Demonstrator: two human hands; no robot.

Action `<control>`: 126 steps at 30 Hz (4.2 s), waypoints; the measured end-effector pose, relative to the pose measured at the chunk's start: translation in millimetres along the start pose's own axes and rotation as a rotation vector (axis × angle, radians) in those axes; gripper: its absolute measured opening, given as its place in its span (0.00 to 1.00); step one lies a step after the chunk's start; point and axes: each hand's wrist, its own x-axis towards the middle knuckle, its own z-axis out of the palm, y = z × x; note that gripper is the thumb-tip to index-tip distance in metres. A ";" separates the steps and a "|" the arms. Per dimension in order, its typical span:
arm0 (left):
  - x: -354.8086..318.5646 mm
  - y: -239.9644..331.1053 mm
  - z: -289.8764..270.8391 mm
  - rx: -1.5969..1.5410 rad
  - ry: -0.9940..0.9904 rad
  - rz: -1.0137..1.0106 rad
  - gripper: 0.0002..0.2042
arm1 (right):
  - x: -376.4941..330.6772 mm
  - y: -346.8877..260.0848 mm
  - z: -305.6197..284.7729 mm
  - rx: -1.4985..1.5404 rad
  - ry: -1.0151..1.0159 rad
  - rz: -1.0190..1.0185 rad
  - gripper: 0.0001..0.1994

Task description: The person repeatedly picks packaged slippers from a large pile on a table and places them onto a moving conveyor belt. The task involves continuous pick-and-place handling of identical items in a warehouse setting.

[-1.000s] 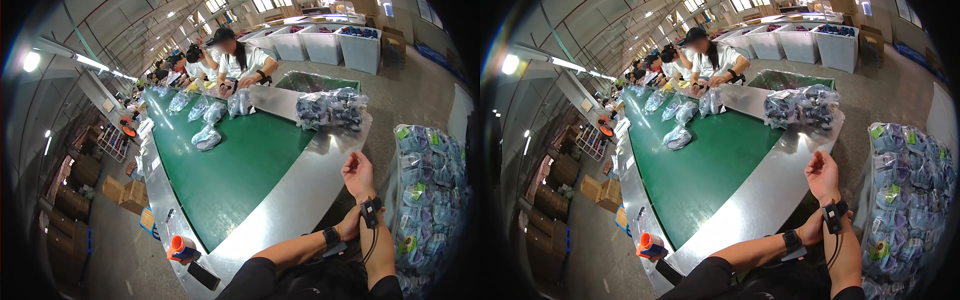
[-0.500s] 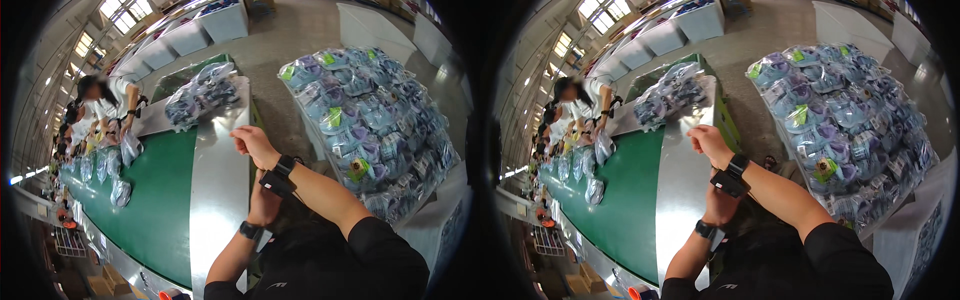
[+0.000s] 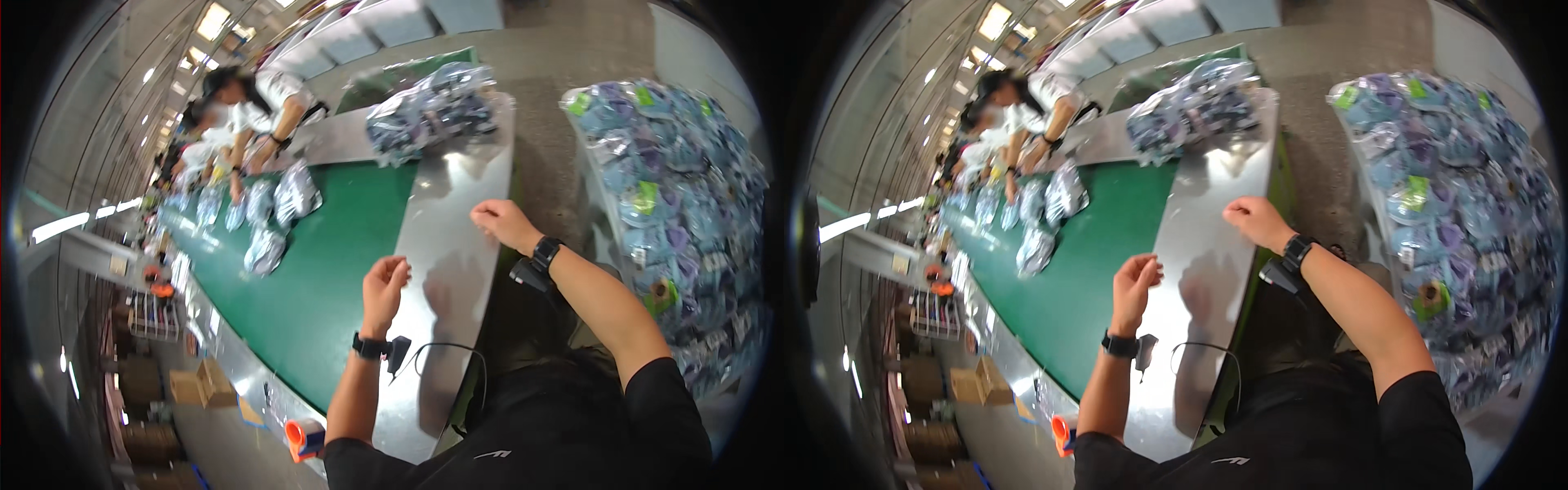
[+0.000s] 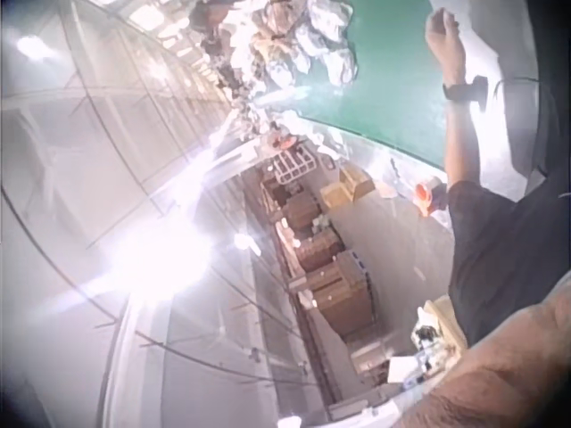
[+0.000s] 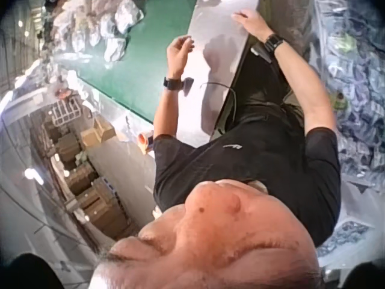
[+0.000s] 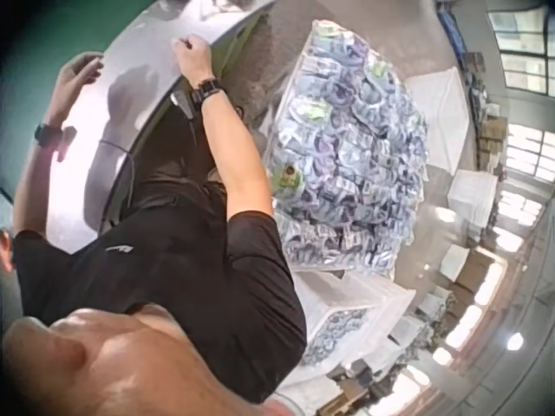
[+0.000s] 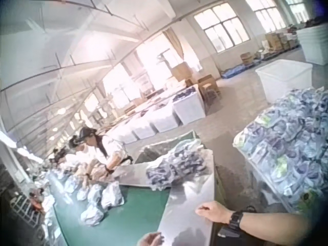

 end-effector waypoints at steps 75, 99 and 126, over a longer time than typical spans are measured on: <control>128.8 -74.1 -100.9 -0.792 0.146 -0.353 0.20 | 22.2 5.2 31.7 -0.406 0.009 -0.219 0.10; -9.8 18.8 87.2 -0.230 -0.477 -0.276 0.25 | -101.9 -228.3 -214.3 -1.055 -0.075 -0.562 0.28; 14.7 -81.8 76.0 0.038 0.042 -0.249 0.10 | -63.9 -75.6 -655.1 -1.397 0.846 0.103 0.26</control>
